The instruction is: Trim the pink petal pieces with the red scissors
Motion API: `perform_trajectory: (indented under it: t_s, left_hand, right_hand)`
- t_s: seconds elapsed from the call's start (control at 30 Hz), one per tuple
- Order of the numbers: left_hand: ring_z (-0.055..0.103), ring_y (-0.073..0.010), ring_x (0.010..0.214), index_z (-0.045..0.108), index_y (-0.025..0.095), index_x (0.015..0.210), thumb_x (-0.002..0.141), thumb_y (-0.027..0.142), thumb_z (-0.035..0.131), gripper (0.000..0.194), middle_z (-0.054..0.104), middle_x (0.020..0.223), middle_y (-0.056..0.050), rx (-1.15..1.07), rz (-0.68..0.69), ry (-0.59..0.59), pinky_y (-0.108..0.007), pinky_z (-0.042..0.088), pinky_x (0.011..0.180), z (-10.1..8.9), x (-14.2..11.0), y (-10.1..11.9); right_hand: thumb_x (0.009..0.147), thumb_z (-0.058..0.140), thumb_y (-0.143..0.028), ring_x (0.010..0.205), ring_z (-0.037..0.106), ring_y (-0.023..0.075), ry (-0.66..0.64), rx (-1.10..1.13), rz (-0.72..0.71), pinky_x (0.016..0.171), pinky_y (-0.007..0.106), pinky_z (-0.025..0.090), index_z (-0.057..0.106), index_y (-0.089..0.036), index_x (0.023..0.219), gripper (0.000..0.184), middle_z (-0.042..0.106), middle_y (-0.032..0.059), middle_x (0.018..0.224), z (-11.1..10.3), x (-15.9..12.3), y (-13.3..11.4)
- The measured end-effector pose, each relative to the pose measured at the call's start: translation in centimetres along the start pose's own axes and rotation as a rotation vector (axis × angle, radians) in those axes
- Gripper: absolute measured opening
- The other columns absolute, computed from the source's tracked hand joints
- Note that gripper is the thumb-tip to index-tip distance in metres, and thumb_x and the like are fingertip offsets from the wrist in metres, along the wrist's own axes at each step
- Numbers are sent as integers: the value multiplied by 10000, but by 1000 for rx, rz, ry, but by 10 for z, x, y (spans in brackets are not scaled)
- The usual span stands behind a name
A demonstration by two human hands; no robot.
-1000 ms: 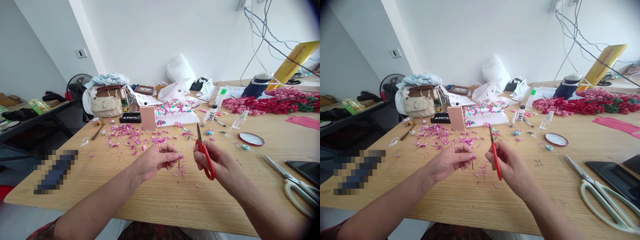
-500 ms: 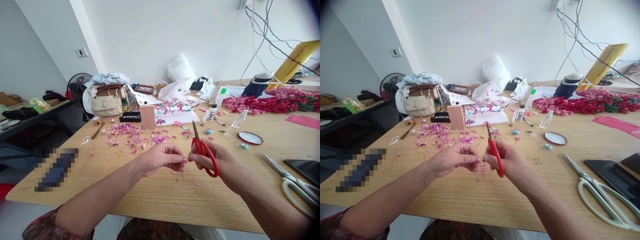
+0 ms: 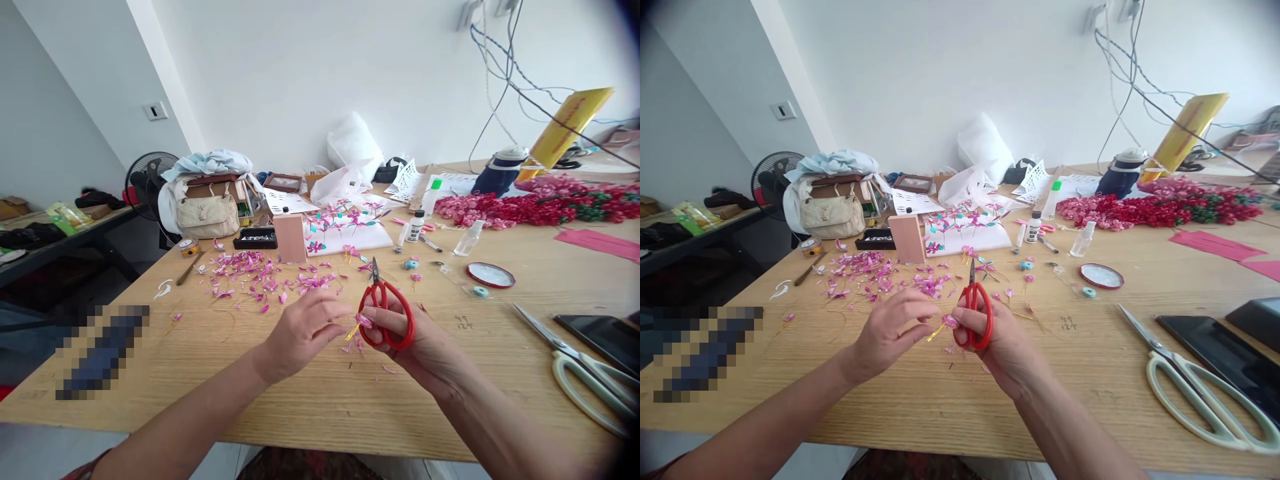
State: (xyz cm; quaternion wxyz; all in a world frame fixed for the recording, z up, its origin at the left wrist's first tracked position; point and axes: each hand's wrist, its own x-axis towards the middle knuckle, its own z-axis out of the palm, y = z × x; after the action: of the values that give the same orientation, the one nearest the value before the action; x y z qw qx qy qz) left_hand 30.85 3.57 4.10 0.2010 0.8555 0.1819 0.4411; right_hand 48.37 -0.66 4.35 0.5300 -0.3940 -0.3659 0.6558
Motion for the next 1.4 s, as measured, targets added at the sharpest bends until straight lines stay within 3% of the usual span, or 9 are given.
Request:
perform_trajectory:
  t_s: [0.1, 0.27, 0.37, 0.5, 0.57, 0.63, 0.83, 1.4]
  left_hand:
    - [577, -112, 763, 614, 159, 941, 804, 78, 541, 175, 606, 843, -60, 181, 239, 40, -212, 476, 682, -1, -6, 3]
    - [573, -107, 731, 634, 136, 870, 776, 40, 564, 151, 599, 800, -60, 145, 246, 89, -206, 473, 665, -4, -4, 8]
    - [578, -117, 762, 637, 151, 796, 774, 99, 594, 72, 608, 798, -50, -23, -12, 166, -223, 472, 692, -6, 0, 7]
    - [596, -126, 717, 603, 151, 710, 758, 235, 628, 100, 615, 740, -26, -471, -526, 164, -242, 476, 662, -7, 5, 4]
    - [599, -118, 668, 590, 142, 701, 733, 277, 652, 152, 609, 706, -13, -645, -677, 126, -252, 478, 660, -8, 7, 4]
    - [599, -111, 639, 579, 133, 694, 711, 297, 673, 190, 614, 681, -11, -747, -739, 90, -258, 479, 668, -8, 10, 5]
    - [599, -108, 623, 554, 129, 693, 697, 322, 685, 233, 643, 665, -25, -790, -759, 30, -257, 472, 664, -7, 17, 9]
    - [597, -109, 629, 568, 122, 681, 704, 292, 671, 200, 615, 652, -16, -708, -697, -16, -259, 479, 659, -11, 19, 14]
  right_hand:
    - [653, 732, -273, 464, 411, 62, -6, 54, 30, 459, 177, 309, 529, -167, 648, 229, 490, -48, 513, 6, 1, 8]
    - [700, 708, -342, 495, 415, 65, -18, 64, 62, 483, 180, 322, 528, -171, 699, 249, 516, -37, 577, 10, 1, 15]
    - [807, 577, -442, 541, 444, 96, 16, -196, -28, 511, 209, 344, 514, -183, 703, 287, 525, -21, 616, 4, -5, 11]
    - [865, 428, -454, 536, 448, 141, 20, -945, -248, 498, 250, 345, 457, -212, 633, 336, 463, -22, 564, -12, -17, -3]
    - [858, 419, -430, 524, 479, 160, -4, -1186, -318, 469, 257, 343, 451, -221, 621, 317, 507, -1, 566, -20, -22, -9]
    - [861, 398, -383, 490, 501, 165, -43, -1330, -384, 448, 260, 349, 459, -228, 620, 293, 540, 11, 555, -26, -26, -13]
    - [886, 371, -329, 472, 549, 167, -140, -1551, -441, 445, 262, 377, 509, -228, 694, 258, 585, 23, 573, -32, -32, -10]
    - [897, 325, -365, 441, 562, 167, -151, -1646, -383, 410, 258, 368, 487, -237, 673, 304, 583, 15, 536, -25, -38, -13]
